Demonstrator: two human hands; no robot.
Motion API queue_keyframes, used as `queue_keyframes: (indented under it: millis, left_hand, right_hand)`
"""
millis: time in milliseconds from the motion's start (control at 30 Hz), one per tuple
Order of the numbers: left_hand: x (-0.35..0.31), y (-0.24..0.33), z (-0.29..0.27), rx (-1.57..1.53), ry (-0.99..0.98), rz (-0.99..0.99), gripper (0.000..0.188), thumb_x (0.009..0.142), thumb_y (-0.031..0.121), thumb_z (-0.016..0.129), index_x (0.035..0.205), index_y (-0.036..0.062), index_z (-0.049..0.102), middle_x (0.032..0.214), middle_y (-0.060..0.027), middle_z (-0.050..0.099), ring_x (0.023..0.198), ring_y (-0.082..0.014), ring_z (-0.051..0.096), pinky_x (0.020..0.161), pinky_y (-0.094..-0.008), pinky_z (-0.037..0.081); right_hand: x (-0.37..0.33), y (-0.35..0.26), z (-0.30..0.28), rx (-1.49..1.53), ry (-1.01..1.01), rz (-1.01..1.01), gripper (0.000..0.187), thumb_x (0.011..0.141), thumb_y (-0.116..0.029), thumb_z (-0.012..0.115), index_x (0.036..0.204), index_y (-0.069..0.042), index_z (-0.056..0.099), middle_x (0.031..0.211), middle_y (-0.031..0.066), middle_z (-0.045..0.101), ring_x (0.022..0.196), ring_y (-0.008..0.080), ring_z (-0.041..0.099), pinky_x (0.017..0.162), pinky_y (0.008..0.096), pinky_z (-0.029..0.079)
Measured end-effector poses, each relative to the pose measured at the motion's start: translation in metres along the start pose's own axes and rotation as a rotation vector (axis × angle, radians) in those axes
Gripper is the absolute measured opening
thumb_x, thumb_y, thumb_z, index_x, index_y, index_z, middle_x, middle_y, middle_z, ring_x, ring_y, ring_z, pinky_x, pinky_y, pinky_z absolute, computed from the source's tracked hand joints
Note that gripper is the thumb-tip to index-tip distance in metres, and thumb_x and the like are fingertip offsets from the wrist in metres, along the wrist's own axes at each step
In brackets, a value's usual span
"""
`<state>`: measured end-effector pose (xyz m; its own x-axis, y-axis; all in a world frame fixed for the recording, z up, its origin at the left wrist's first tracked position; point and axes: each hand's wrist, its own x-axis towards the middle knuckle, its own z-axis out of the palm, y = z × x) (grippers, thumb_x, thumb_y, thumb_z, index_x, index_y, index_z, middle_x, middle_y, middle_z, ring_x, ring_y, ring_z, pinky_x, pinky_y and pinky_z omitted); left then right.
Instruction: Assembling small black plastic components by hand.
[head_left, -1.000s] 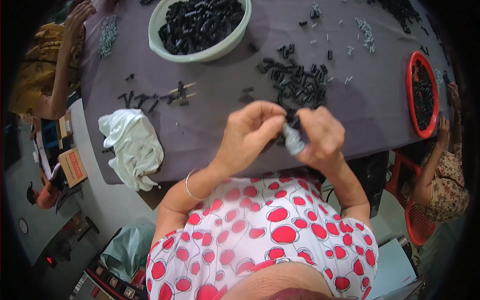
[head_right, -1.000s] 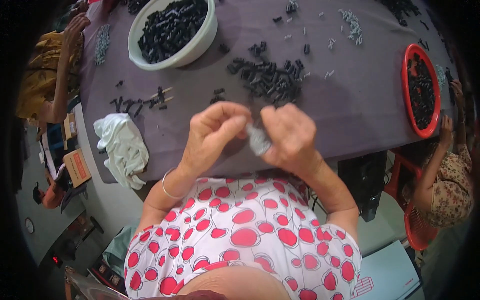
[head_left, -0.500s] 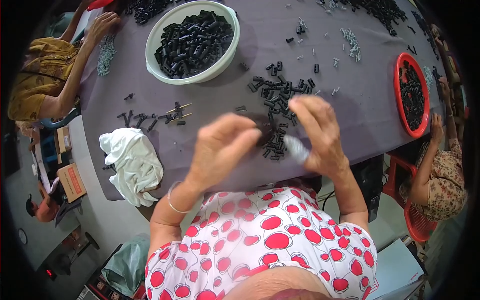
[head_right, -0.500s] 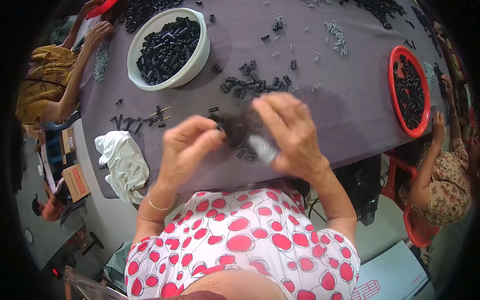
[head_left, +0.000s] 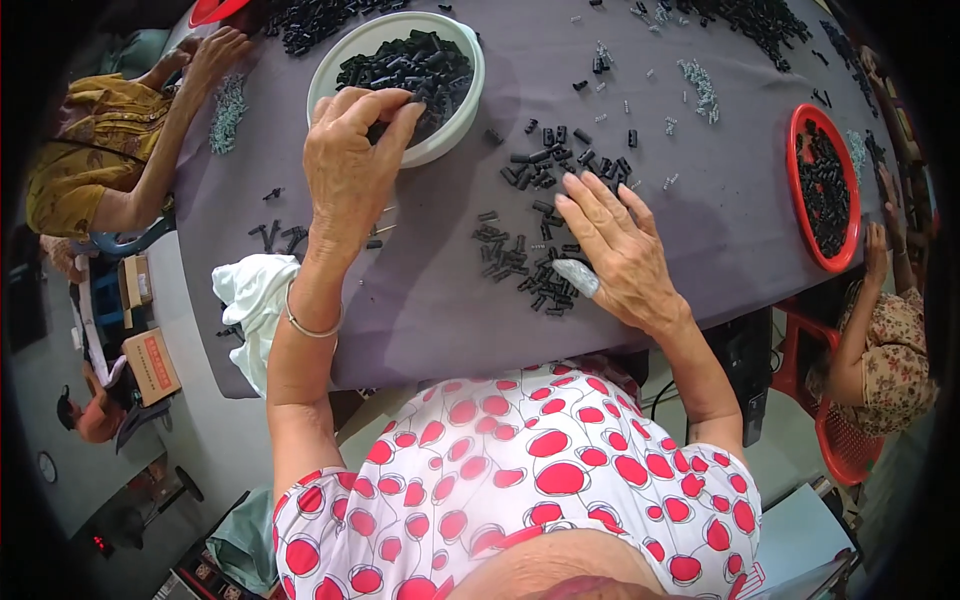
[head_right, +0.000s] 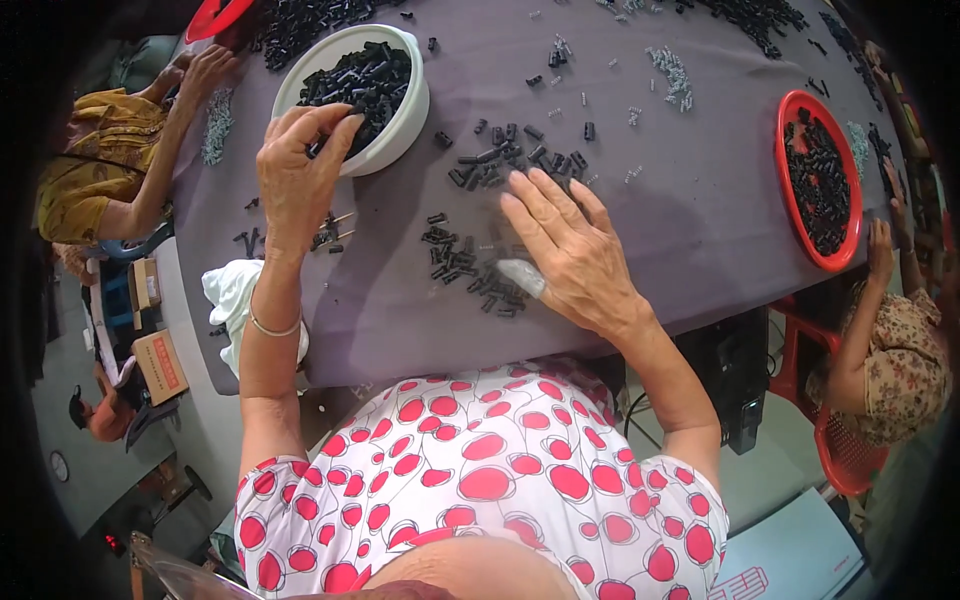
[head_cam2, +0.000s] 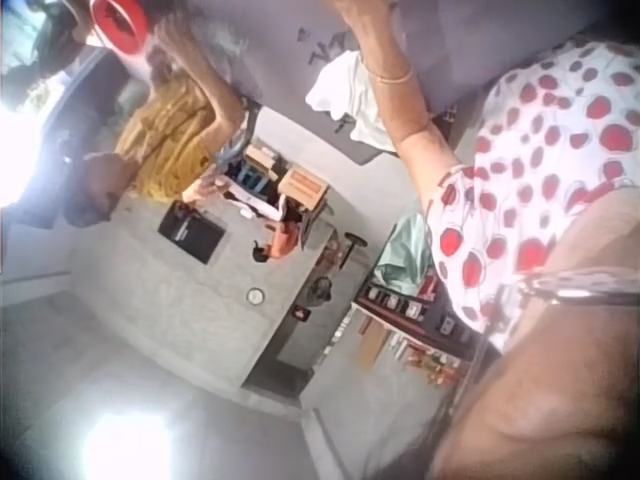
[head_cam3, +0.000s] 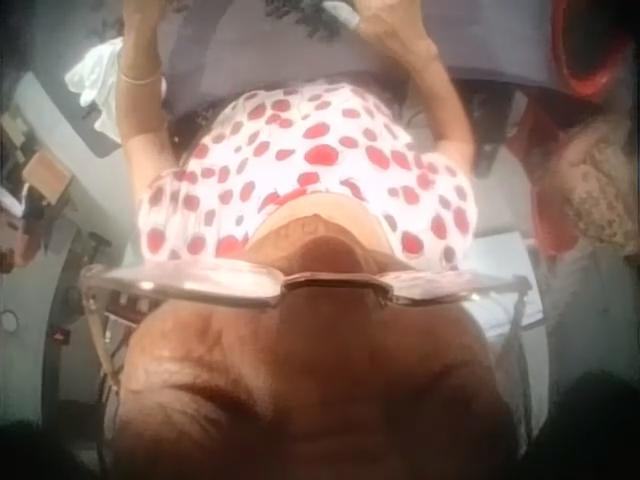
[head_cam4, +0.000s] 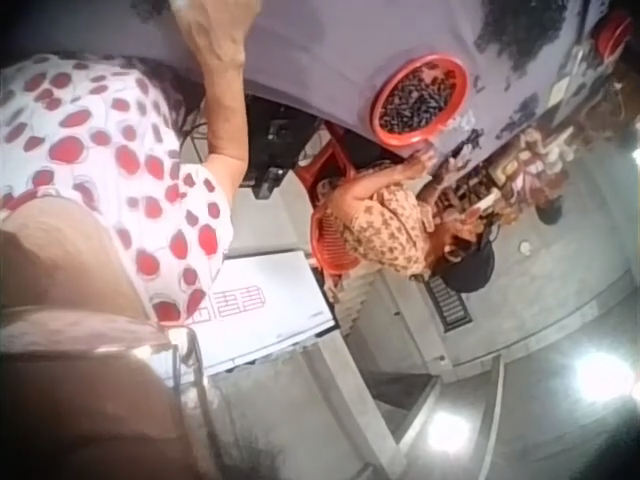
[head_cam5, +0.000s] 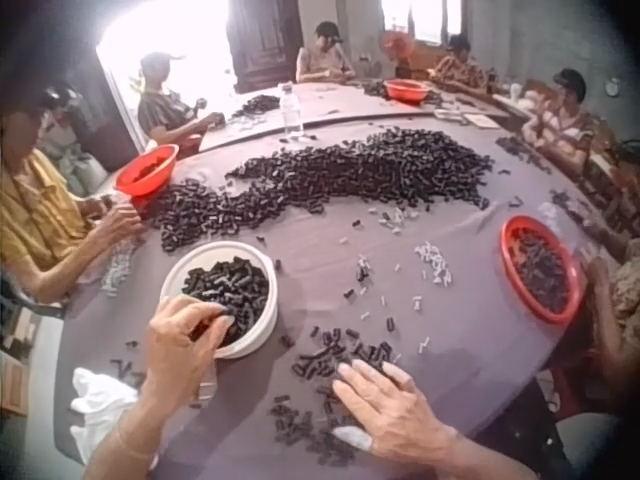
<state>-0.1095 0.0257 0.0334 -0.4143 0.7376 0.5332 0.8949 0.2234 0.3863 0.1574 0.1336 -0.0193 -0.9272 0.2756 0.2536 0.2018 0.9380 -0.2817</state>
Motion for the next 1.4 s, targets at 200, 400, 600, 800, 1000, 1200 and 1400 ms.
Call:
queue_keyframes:
  millis: [200,400,600,800,1000,1200,1400]
  left_hand:
    - [-0.002,-0.004,0.004,0.036,0.056,-0.016,0.021,0.078,0.011,0.076,0.098,0.0071,0.072,0.083,-0.0051,0.065,0.080,-0.0191,0.058,0.073,-0.0317,0.047]
    - [-0.018,0.005,0.011,0.076,0.266,0.110,0.024,0.072,0.009,0.078,0.095,0.0111,0.069,0.092,-0.0040,0.064,0.084,-0.0232,0.055,0.075,-0.0336,0.045]
    - [-0.042,0.033,0.010,-0.027,0.089,0.189,0.020,0.070,0.003,0.077,0.086,0.0083,0.067,0.086,-0.0053,0.060,0.081,-0.0237,0.054,0.071,-0.0350,0.044]
    - [-0.056,0.059,0.037,-0.230,-0.260,0.159,0.015,0.073,0.006,0.075,0.087,0.0052,0.069,0.085,-0.0060,0.059,0.079,-0.0245,0.054,0.069,-0.0353,0.046]
    - [-0.052,0.061,0.051,-0.215,-0.380,0.124,0.014,0.075,0.009,0.074,0.088,0.0059,0.069,0.087,-0.0051,0.061,0.082,-0.0250,0.055,0.071,-0.0355,0.048]
    - [-0.048,0.063,0.053,-0.235,-0.406,0.152,0.013,0.075,0.008,0.073,0.087,0.0055,0.067,0.087,-0.0053,0.060,0.085,-0.0252,0.055,0.072,-0.0366,0.048]
    - [-0.061,0.061,0.051,-0.283,-0.327,0.140,0.015,0.077,0.001,0.069,0.089,0.0027,0.062,0.092,-0.0088,0.063,0.084,-0.0275,0.059,0.071,-0.0362,0.049]
  right_hand:
    - [-0.015,0.003,-0.006,0.017,-0.030,-0.019,0.057,0.084,-0.036,0.066,0.131,-0.007,0.055,0.145,0.0080,0.045,0.138,0.0221,0.037,0.115,0.0399,0.020]
    - [-0.024,0.007,-0.015,0.144,0.148,-0.018,0.041,0.079,-0.022,0.071,0.115,-0.006,0.064,0.128,0.0099,0.060,0.126,0.0278,0.050,0.106,0.0414,0.034]
    - [-0.035,0.018,-0.006,0.279,0.483,0.214,0.035,0.066,0.008,0.066,0.100,0.000,0.065,0.100,0.0109,0.063,0.094,0.0303,0.058,0.084,0.0388,0.047]
    - [-0.038,0.020,-0.004,0.321,0.494,0.257,0.037,0.065,0.010,0.065,0.099,-0.002,0.065,0.095,0.0106,0.062,0.091,0.0288,0.058,0.081,0.0371,0.047]
    - [-0.036,0.023,-0.005,0.333,0.490,0.272,0.036,0.064,0.009,0.066,0.098,-0.002,0.065,0.093,0.0106,0.062,0.090,0.0291,0.058,0.081,0.0374,0.047]
    - [-0.036,0.022,-0.001,0.296,0.490,0.277,0.035,0.063,0.007,0.067,0.097,-0.003,0.065,0.093,0.0106,0.062,0.090,0.0303,0.059,0.082,0.0385,0.046]
    - [-0.035,0.024,-0.003,0.530,0.533,0.450,0.037,0.065,0.007,0.066,0.100,-0.003,0.065,0.092,0.0114,0.062,0.088,0.0298,0.058,0.079,0.0354,0.047]
